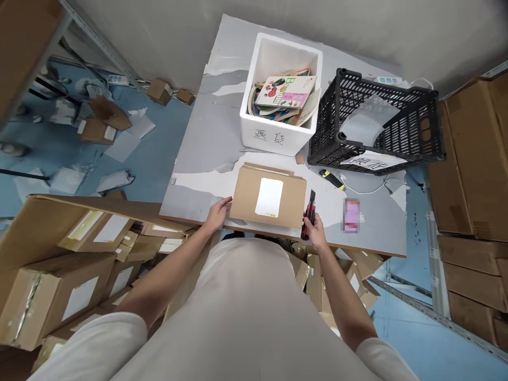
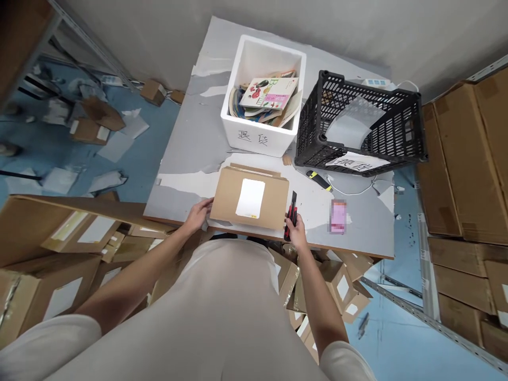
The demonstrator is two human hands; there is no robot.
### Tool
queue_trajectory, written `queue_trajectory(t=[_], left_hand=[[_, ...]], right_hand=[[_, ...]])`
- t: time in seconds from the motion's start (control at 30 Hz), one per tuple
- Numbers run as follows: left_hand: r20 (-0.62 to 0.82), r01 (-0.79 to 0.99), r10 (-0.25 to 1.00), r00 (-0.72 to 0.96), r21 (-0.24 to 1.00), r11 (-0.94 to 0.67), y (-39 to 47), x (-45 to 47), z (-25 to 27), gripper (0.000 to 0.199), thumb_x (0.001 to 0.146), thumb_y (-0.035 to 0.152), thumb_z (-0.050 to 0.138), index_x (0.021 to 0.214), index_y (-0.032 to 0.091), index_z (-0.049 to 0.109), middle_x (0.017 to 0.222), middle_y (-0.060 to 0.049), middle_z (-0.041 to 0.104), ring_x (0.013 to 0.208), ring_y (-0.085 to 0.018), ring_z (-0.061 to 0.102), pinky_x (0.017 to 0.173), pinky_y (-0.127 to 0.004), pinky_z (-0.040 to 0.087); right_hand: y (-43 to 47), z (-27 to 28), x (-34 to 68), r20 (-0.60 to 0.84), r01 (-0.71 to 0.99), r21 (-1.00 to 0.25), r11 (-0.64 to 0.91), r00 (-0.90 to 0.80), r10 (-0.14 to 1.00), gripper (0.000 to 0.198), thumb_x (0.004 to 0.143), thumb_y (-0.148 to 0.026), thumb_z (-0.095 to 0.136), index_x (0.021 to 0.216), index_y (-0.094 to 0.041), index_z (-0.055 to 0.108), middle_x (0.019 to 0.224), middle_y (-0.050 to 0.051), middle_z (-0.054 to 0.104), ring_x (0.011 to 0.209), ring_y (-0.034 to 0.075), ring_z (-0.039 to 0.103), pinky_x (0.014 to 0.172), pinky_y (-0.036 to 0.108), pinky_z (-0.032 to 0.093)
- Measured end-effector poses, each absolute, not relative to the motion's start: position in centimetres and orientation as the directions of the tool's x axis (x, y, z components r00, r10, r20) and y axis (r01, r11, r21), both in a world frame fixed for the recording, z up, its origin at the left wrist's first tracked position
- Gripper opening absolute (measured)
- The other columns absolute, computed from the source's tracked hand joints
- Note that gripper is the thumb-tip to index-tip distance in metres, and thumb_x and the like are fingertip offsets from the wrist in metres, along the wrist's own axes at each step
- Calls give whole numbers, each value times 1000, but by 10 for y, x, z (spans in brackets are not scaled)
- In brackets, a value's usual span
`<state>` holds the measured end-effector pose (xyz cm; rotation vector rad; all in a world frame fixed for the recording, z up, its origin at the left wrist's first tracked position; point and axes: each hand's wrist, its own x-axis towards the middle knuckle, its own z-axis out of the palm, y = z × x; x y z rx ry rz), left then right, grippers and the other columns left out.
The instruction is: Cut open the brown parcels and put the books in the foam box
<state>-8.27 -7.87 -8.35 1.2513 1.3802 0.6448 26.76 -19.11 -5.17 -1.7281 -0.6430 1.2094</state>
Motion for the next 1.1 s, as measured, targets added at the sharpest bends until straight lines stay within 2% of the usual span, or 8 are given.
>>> queue_trajectory(t=[0.13,0.23,0.37,0.53,0.77,0.93,1.0,1.1], left_hand=[[-343,283,881,325,924,256,-106,-90,-93,64,68,35,66,128,14,57,127,-12,62,121,-28,55,107,-45,40],[-344,285,900,269,921,267,-111,-84,-83,63,68,43,69,124,14,59,126,-12,62,117,-28,57,101,-45,46],[-293,396,933,210,898,193,-104,-80,-45,55,71,50,66,111,12,67,112,-13,66,96,-24,65,85,-37,53],[-271,566,958,91,806,174,-86,-71,2,48,79,56,55,91,12,72,77,-7,69,69,-18,62,68,-29,50],[-232,739,969,83,667,96,-33,-48,9,49,84,54,43,90,16,73,88,-9,72,78,-21,62,73,-30,44],[-364,744,931,-16,618,255,10,-30,9,54,83,61,44,86,15,73,83,-9,70,84,-26,63,75,-33,45],[-273,729,961,-38,650,214,10,-20,9,57,82,60,49,107,13,68,102,-13,69,98,-29,63,84,-37,46],[97,749,985,145,640,-173,-15,-4,5,69,78,56,61,132,13,51,136,-20,51,127,-35,46,104,-47,35]], right_hand=[[-216,-59,251,-497,-113,-864,-491,355,792,50,70,-51,68,108,-22,54,103,4,66,78,16,62,71,32,53],[-220,-54,244,-493,-137,-867,-479,376,785,52,71,-51,68,111,-24,52,109,5,64,81,17,62,70,32,54],[-212,-27,254,-434,-100,-895,-435,423,796,46,75,-51,65,109,-24,50,98,1,62,72,14,60,68,31,53],[-188,13,272,-230,243,-905,-350,411,882,40,81,-46,58,112,-22,52,98,3,62,86,17,58,83,34,48],[-135,17,271,-210,583,-700,-413,384,899,42,83,-48,47,112,-18,51,92,9,66,78,24,59,73,37,46],[-81,17,275,-170,662,-611,-434,426,889,41,83,-46,46,114,-19,51,103,15,66,90,29,61,79,40,45],[-64,17,278,-159,671,-604,-430,428,890,41,83,-45,47,115,-19,51,108,15,65,94,30,60,81,41,45],[-54,19,279,-192,722,-519,-458,424,885,42,83,-43,48,117,-18,51,105,16,66,92,31,61,80,42,45]])
